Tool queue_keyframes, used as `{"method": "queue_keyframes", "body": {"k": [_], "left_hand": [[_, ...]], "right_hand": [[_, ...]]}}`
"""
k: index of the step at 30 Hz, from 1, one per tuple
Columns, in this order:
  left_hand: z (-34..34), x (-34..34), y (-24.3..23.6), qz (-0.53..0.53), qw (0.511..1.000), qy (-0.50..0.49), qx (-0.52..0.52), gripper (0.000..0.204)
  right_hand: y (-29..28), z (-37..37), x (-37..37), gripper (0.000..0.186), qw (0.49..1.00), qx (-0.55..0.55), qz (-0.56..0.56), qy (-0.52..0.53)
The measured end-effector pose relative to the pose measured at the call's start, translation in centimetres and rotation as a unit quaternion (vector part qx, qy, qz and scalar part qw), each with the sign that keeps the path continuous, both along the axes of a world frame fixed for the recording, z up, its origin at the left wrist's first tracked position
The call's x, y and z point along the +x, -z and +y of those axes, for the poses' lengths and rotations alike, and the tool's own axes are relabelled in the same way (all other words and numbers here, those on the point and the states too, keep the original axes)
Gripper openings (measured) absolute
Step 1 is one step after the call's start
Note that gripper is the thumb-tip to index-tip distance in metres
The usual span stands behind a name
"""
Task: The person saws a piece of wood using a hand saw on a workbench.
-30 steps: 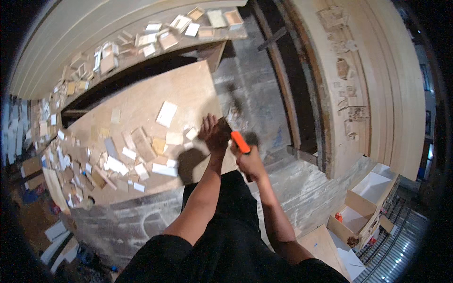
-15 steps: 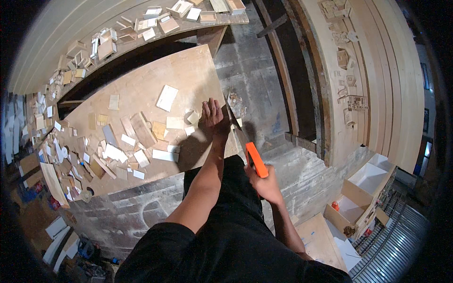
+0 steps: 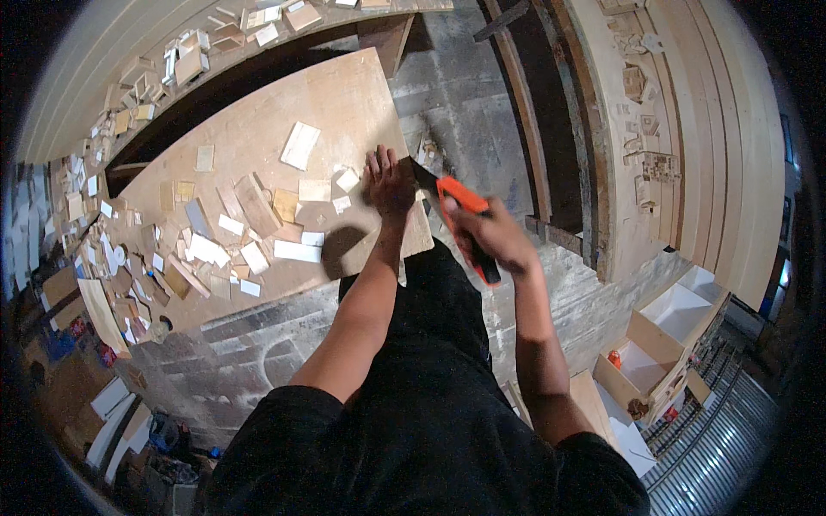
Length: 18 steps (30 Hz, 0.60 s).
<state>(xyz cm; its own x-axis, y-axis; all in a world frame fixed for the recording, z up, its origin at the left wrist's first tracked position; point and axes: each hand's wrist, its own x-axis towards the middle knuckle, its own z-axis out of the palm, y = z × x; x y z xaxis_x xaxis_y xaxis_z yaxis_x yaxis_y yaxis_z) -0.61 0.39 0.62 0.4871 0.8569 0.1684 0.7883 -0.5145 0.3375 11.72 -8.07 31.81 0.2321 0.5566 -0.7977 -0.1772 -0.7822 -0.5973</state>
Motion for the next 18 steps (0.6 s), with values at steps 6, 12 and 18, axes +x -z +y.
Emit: {"method": "queue_keyframes", "body": {"k": [6, 12, 18], "left_hand": [[-0.6, 1.2, -1.8, 0.044, 0.998, 0.020, -0.042, 0.063], [-0.9, 0.7, -1.9, -0.006, 0.999, -0.007, -0.043, 0.061], [-0.7, 0.8, -2.6, 0.041, 0.997, -0.006, -0.065, 0.065]], "right_hand": [[2.8, 6.9, 3.0, 0.047, 0.980, 0.124, -0.108, -0.114], [4.3, 11.0, 5.7, 0.048, 0.981, 0.146, -0.046, -0.120], [3.6, 10.3, 6.0, 0.051, 0.973, 0.135, -0.066, -0.173]]}}
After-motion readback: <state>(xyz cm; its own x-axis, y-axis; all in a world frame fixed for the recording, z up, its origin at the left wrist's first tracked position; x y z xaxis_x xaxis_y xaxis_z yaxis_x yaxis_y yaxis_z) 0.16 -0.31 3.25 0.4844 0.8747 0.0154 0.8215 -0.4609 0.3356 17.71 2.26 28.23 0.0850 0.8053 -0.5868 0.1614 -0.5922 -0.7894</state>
